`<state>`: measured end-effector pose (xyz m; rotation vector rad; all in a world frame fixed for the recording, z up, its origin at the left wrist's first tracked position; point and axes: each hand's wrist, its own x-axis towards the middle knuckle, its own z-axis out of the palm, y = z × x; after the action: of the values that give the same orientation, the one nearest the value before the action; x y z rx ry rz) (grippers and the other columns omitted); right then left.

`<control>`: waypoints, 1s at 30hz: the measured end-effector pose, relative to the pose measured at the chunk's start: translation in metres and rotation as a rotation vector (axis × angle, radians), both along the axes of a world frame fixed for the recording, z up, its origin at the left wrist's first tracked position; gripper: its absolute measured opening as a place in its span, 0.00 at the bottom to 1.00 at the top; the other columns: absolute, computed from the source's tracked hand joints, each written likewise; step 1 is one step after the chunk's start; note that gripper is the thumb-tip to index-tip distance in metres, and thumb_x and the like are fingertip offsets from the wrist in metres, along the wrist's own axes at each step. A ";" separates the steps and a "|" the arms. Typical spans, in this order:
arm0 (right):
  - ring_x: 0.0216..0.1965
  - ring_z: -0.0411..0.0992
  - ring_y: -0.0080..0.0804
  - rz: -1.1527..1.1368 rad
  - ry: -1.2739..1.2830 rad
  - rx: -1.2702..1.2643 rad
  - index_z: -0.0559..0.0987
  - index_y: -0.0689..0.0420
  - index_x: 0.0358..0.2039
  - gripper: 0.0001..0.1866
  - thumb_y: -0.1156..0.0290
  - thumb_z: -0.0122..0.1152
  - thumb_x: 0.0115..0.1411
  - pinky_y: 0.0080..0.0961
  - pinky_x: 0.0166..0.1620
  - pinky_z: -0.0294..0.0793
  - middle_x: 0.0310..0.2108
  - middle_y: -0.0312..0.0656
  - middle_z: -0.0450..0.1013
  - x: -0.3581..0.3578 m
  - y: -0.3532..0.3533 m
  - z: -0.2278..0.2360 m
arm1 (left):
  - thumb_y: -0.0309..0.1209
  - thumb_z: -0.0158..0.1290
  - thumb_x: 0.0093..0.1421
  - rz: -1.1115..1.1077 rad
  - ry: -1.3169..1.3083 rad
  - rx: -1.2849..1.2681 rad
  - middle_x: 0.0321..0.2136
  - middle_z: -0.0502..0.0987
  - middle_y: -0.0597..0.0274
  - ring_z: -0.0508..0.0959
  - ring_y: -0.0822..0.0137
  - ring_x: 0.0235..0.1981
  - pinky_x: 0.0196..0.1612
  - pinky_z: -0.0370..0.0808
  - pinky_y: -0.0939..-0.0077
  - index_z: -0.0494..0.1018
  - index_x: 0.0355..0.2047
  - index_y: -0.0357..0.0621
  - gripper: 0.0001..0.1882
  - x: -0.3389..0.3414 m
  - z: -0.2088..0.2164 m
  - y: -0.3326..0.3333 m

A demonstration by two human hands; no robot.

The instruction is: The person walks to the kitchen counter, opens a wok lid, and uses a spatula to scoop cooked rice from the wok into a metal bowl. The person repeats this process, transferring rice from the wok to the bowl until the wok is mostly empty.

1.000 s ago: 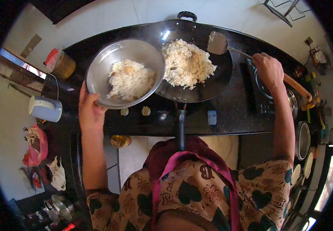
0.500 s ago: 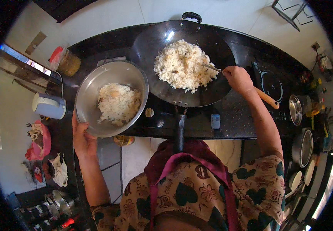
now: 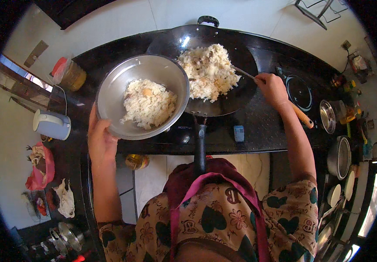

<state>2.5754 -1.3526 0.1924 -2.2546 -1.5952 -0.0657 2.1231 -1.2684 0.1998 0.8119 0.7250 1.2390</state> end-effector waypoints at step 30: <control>0.33 0.74 0.49 -0.134 -0.068 0.047 0.81 0.52 0.33 0.11 0.62 0.56 0.55 0.39 0.38 0.74 0.30 0.49 0.76 -0.015 -0.028 0.027 | 0.22 0.47 0.48 -0.109 0.040 0.039 0.55 0.66 0.56 0.69 0.58 0.53 0.54 0.69 0.59 0.54 0.61 0.42 0.37 0.013 -0.003 0.010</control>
<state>2.5608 -1.3810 0.2194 -2.3429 -1.4573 -0.2154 2.1358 -1.2587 0.1973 0.8987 0.6819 1.1447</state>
